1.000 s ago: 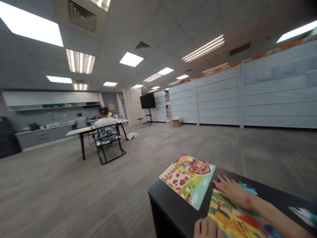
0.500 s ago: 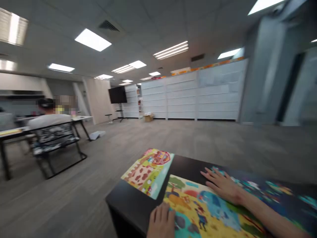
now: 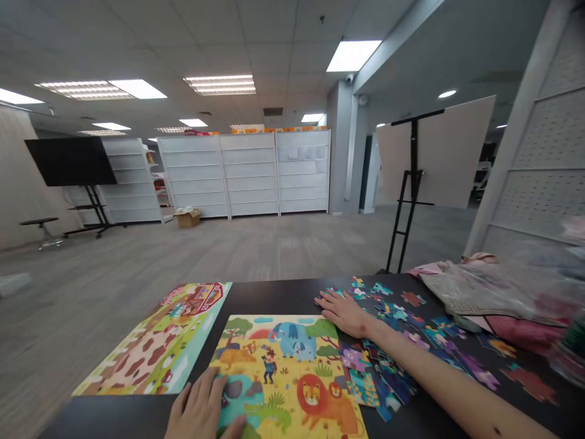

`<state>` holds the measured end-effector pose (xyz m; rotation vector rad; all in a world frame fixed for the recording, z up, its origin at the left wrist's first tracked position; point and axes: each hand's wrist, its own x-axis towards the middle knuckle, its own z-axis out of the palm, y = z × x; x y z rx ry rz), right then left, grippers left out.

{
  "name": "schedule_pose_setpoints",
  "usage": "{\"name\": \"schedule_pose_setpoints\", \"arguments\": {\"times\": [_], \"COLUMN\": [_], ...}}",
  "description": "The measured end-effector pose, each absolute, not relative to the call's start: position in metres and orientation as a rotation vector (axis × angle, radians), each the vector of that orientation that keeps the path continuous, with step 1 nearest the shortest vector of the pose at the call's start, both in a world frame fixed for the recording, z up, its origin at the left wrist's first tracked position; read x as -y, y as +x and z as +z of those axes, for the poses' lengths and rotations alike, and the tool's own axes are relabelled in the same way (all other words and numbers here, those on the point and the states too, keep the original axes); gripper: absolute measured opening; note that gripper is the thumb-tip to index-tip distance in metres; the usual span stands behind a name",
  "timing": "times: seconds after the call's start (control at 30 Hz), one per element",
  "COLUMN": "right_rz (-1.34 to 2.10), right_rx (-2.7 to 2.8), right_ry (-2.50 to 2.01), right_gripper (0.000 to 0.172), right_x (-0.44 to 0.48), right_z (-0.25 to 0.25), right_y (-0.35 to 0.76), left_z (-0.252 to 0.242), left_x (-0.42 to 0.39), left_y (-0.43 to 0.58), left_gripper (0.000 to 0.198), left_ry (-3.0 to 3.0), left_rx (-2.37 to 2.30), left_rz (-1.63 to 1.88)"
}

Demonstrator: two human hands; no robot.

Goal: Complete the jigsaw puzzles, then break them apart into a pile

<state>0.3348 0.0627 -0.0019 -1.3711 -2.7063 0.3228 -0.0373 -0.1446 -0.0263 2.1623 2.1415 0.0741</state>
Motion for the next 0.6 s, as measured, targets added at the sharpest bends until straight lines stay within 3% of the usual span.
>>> {"name": "schedule_pose_setpoints", "arguments": {"times": [0.17,0.4,0.6], "right_rz": [0.289,0.162,0.397], "right_rx": [2.648,2.588,2.784], "right_ry": [-1.428,-1.441,-1.119], "right_gripper": [0.062,0.061,0.060], "right_x": [-0.050,-0.023,0.037], "right_z": [0.000,0.007,0.010], "right_y": [0.362,0.374,0.320], "left_z": [0.003,0.036,0.037], "left_x": [0.131,0.091,0.031], "left_y": [-0.030,-0.037,-0.051], "left_gripper": [0.068,0.061,0.070], "left_ry": [2.103,2.187,2.153], "left_rx": [-2.129,-1.935,-1.978], "left_rz": [-0.086,0.053,0.103]}}
